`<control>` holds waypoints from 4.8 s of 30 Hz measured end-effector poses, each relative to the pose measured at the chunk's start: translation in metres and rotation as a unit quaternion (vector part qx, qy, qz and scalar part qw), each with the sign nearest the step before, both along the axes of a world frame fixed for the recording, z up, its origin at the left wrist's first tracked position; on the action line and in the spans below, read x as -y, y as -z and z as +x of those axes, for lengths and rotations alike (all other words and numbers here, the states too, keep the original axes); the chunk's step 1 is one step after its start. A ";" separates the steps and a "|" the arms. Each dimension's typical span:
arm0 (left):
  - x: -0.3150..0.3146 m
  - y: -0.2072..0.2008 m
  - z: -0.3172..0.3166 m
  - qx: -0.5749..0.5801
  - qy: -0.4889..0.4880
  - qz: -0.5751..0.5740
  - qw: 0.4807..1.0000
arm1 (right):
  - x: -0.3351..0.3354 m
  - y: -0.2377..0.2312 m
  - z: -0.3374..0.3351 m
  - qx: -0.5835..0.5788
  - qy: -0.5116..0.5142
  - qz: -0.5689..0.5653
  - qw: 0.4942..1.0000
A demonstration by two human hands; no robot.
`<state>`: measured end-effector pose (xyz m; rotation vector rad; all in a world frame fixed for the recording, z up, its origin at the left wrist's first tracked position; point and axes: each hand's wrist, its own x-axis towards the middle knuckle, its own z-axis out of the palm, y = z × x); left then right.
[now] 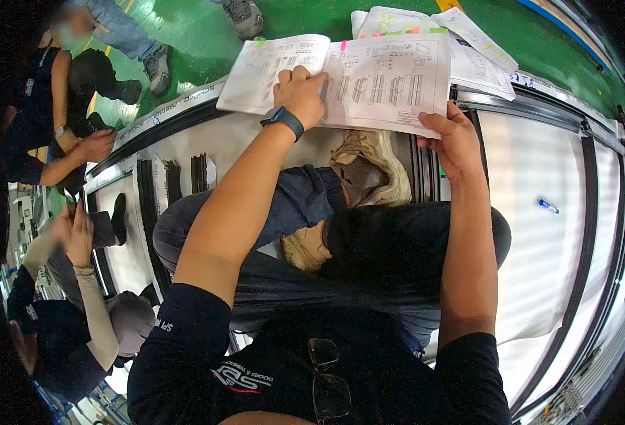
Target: Consulting an assembly manual while examining a large metal door or window frame on a workshop floor.
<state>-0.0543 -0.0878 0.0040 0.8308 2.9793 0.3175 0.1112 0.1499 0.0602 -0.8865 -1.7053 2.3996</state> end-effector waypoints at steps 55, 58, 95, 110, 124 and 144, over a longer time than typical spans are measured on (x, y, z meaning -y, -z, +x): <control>-0.008 -0.001 0.014 0.143 0.084 -0.077 0.983 | -0.005 0.032 -0.003 0.044 -0.074 0.132 0.987; -0.001 -0.002 0.004 0.172 0.124 -0.086 0.973 | -0.006 0.033 -0.003 0.053 -0.077 0.136 0.986; 0.007 0.000 0.010 0.175 0.133 -0.061 0.974 | -0.007 0.034 -0.004 0.041 -0.081 0.150 0.985; 0.004 -0.008 0.012 0.210 0.116 -0.070 0.968 | -0.002 0.026 -0.003 0.040 -0.083 0.166 0.982; 0.001 -0.006 0.013 0.208 0.114 -0.077 0.968 | -0.006 0.029 -0.002 0.037 -0.086 0.162 0.982; 0.000 -0.010 0.014 0.237 0.107 -0.087 0.962 | -0.029 0.055 -0.006 0.053 -0.115 0.194 0.973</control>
